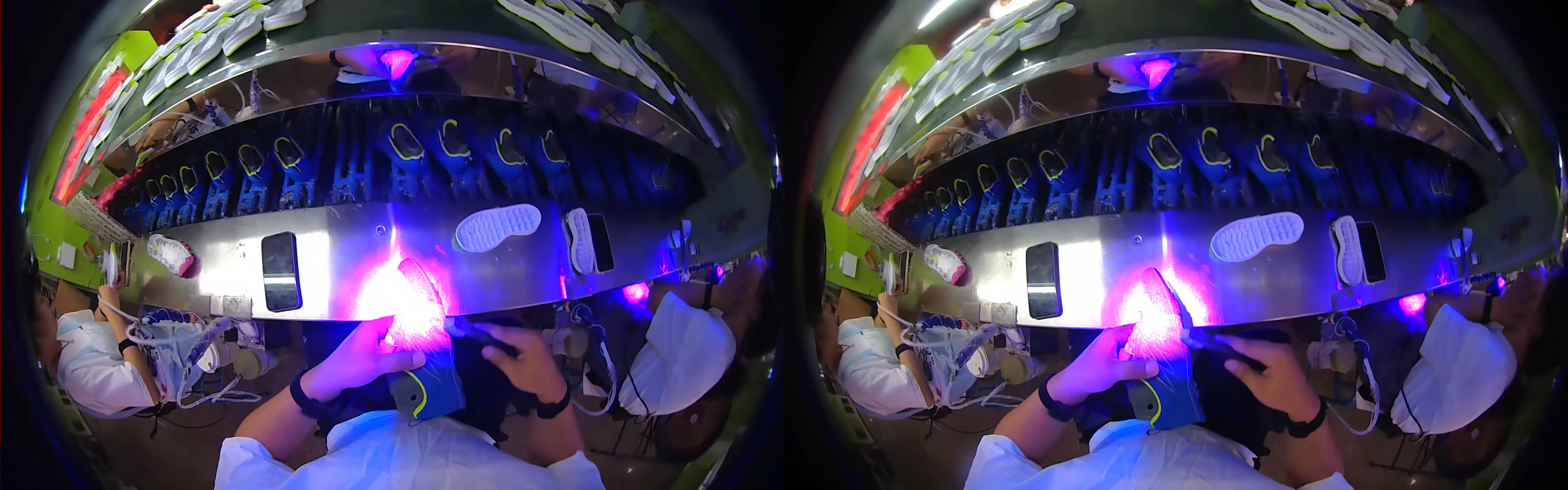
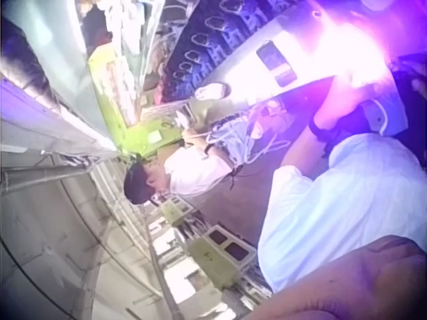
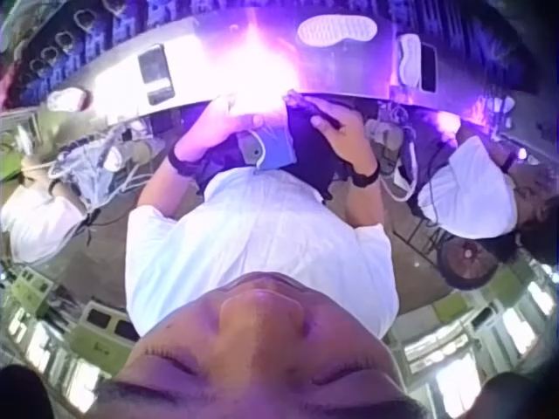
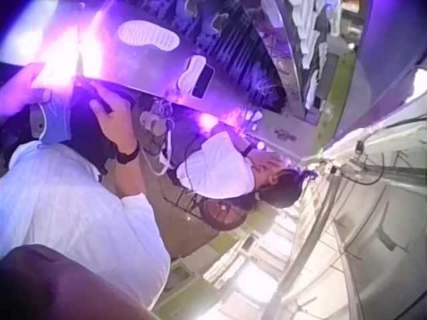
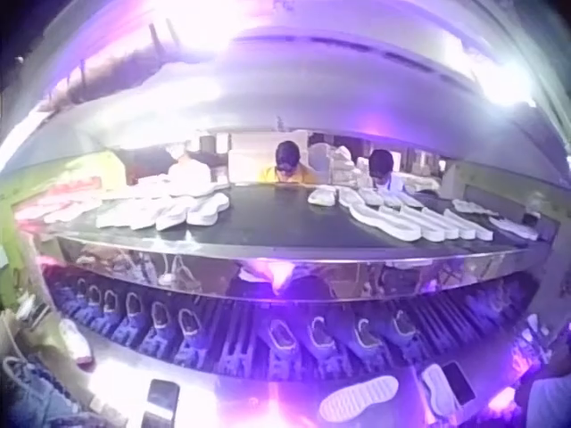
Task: The recorder applies adhesive or chemical treatment to the edge of shoe uppers using a small brush under a UV light on an assembly line.
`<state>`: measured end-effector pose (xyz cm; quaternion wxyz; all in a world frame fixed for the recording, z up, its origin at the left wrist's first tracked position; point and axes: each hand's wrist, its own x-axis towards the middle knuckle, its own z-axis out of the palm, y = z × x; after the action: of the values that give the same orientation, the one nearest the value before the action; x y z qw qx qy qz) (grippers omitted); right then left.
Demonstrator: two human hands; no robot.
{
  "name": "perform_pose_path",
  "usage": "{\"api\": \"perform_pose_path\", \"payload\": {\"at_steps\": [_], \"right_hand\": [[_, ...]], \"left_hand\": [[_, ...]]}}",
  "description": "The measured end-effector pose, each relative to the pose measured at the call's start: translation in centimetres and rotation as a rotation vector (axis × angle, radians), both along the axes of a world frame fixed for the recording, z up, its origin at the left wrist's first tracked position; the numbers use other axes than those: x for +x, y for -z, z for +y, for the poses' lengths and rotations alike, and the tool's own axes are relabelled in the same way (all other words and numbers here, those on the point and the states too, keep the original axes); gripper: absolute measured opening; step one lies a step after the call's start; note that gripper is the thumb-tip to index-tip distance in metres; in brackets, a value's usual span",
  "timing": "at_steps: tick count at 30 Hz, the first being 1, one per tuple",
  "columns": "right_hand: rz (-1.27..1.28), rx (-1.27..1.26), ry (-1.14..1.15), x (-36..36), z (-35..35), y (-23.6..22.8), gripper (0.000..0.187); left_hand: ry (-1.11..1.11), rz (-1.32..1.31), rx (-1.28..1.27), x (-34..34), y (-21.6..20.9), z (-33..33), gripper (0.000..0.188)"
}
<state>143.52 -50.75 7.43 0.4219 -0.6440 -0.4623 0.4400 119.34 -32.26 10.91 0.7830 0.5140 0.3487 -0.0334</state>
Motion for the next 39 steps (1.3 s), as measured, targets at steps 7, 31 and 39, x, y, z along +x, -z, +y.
{"api": "perform_pose_path", "payload": {"at_steps": [7, 31, 39], "right_hand": [[-0.071, 0.062, 0.086, -0.6, 2.5, -2.0, 0.043], [0.016, -0.175, -0.019, 2.0, -1.2, -4.2, 0.045], [0.063, -0.064, -0.137, 5.0, -3.5, -3.1, 0.043]], "left_hand": [[-0.107, -0.04, -0.071, -0.4, -0.3, -1.1, 0.062], [-0.232, 0.0, 0.107, 1.4, 0.9, -1.0, 0.066], [-0.194, -0.005, 0.123, 4.0, -0.4, -0.7, 0.066]]}}
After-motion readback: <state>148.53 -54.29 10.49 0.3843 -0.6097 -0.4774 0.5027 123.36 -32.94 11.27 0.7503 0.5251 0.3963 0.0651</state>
